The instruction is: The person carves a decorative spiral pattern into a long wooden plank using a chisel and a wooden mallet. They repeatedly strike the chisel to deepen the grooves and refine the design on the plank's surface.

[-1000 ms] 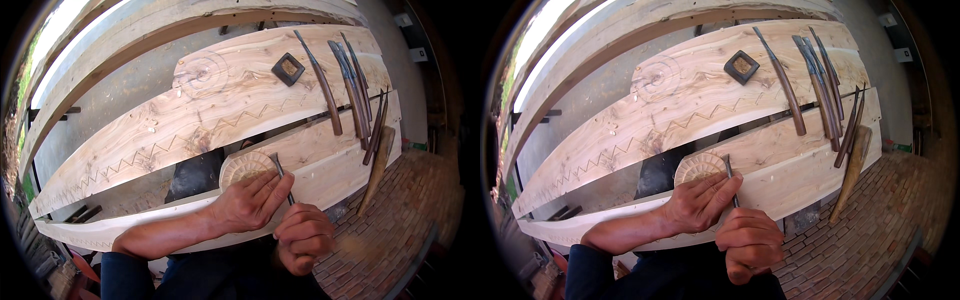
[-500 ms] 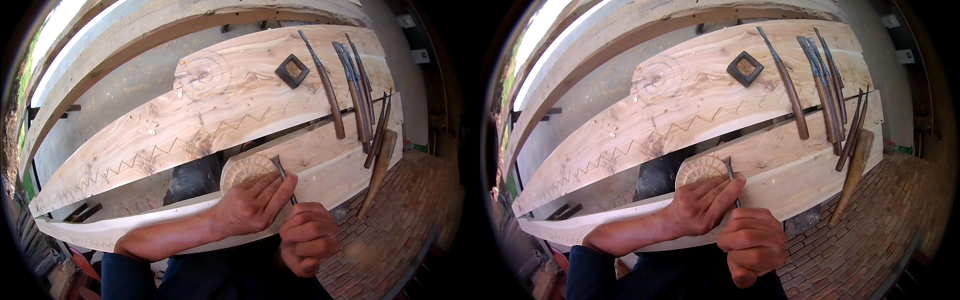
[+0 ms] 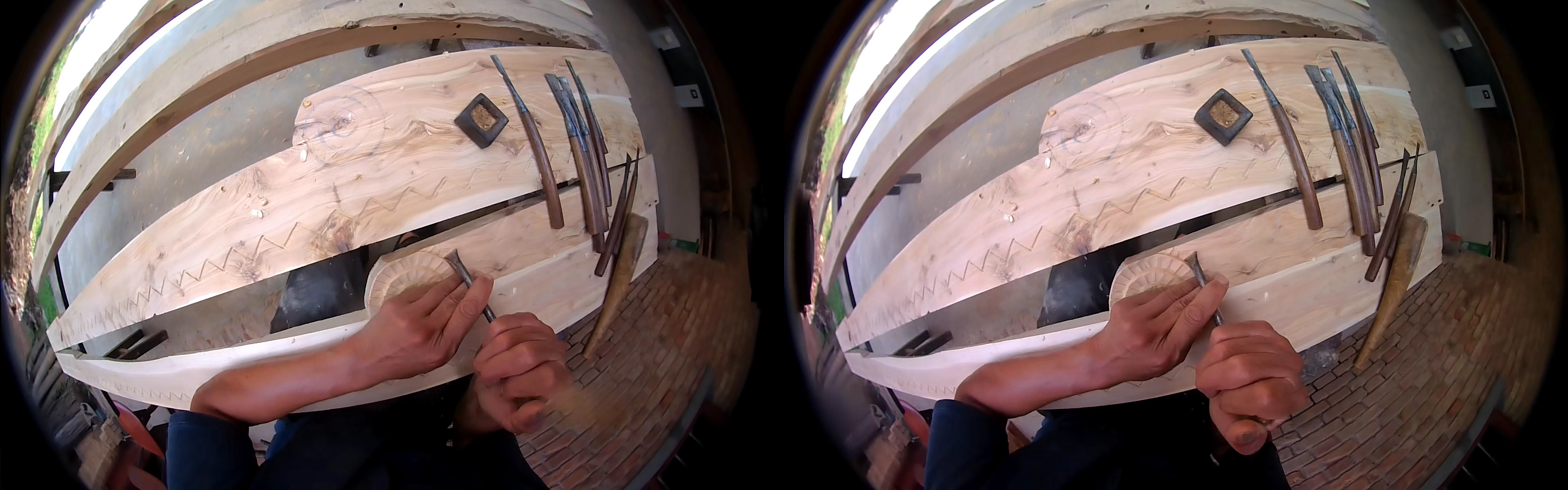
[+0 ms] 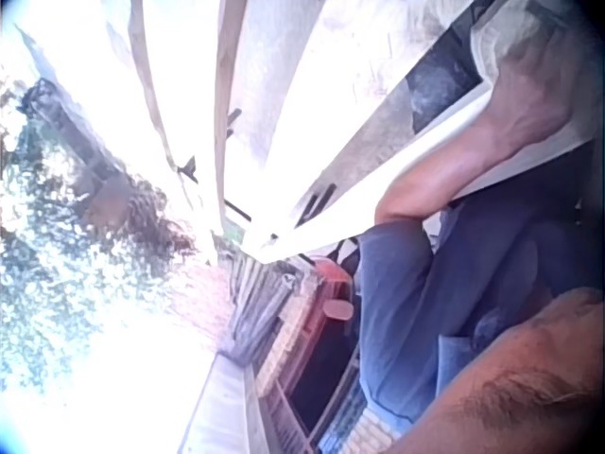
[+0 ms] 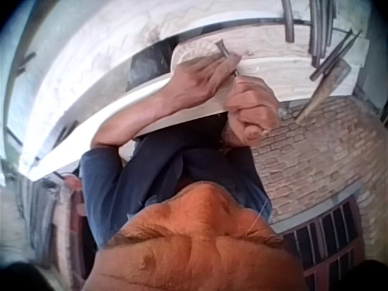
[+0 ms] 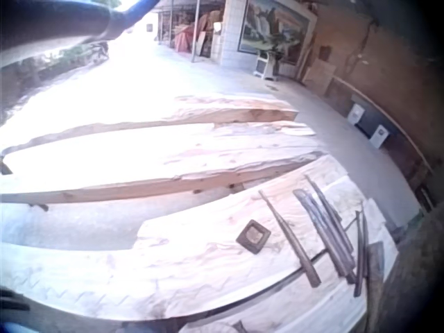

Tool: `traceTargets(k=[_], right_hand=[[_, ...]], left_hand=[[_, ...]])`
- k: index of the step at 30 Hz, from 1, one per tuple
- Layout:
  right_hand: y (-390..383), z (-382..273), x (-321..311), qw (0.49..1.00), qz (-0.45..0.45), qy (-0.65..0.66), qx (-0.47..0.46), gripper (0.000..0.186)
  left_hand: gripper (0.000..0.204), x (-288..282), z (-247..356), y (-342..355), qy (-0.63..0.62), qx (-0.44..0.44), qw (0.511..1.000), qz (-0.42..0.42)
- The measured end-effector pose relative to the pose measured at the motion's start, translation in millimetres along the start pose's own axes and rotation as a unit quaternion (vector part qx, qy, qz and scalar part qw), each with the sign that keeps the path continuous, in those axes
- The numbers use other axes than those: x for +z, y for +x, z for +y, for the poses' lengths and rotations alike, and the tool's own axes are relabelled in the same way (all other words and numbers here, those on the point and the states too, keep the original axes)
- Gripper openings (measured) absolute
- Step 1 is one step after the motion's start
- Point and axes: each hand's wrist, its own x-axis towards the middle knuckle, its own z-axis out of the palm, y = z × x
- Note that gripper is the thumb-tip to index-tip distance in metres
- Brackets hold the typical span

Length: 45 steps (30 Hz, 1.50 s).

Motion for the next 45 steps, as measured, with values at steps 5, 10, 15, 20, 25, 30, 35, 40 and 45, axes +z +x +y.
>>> traceTargets(k=[5, 10, 15, 20, 25, 30, 35, 40, 45], right_hand=[[-2, -8, 5, 1.0, -0.012, -0.024, 0.001, 0.055], [-22, -34, 9, 0.988, 0.115, 0.093, -0.05, 0.05], [-31, -34, 3, 0.98, 0.181, -0.061, -0.051, 0.053], [-30, -43, -10, 0.982, 0.16, -0.101, -0.022, 0.056], [-32, -44, -17, 0.989, 0.12, -0.077, -0.029, 0.056], [-29, -41, -11, 0.989, 0.125, -0.066, -0.053, 0.053], [-20, -24, 5, 0.992, 0.038, -0.077, -0.091, 0.051], [-27, -18, 16, 0.993, 0.018, -0.076, -0.088, 0.051], [-25, -15, 17, 0.992, -0.003, -0.095, -0.079, 0.053]], left_hand=[[0.058, 2, -3, -3, 0.023, 0.028, 0.999, 0.024], [0.047, -8, 8, -3, 0.001, 0.089, 0.995, 0.052], [0.042, -10, 4, 3, 0.046, 0.083, 0.995, -0.01], [0.056, -29, -12, 12, 0.086, 0.031, 0.993, -0.073], [0.03, -45, -28, 9, 0.238, 0.023, 0.971, 0.019], [0.034, -59, -17, 12, 0.199, -0.009, 0.98, 0.013], [0.051, -19, 3, 15, 0.004, 0.063, 0.998, 0.0], [0.051, -7, -13, 1, 0.032, 0.112, 0.993, 0.009], [0.054, -6, -12, 2, 0.048, 0.105, 0.993, 0.026]])
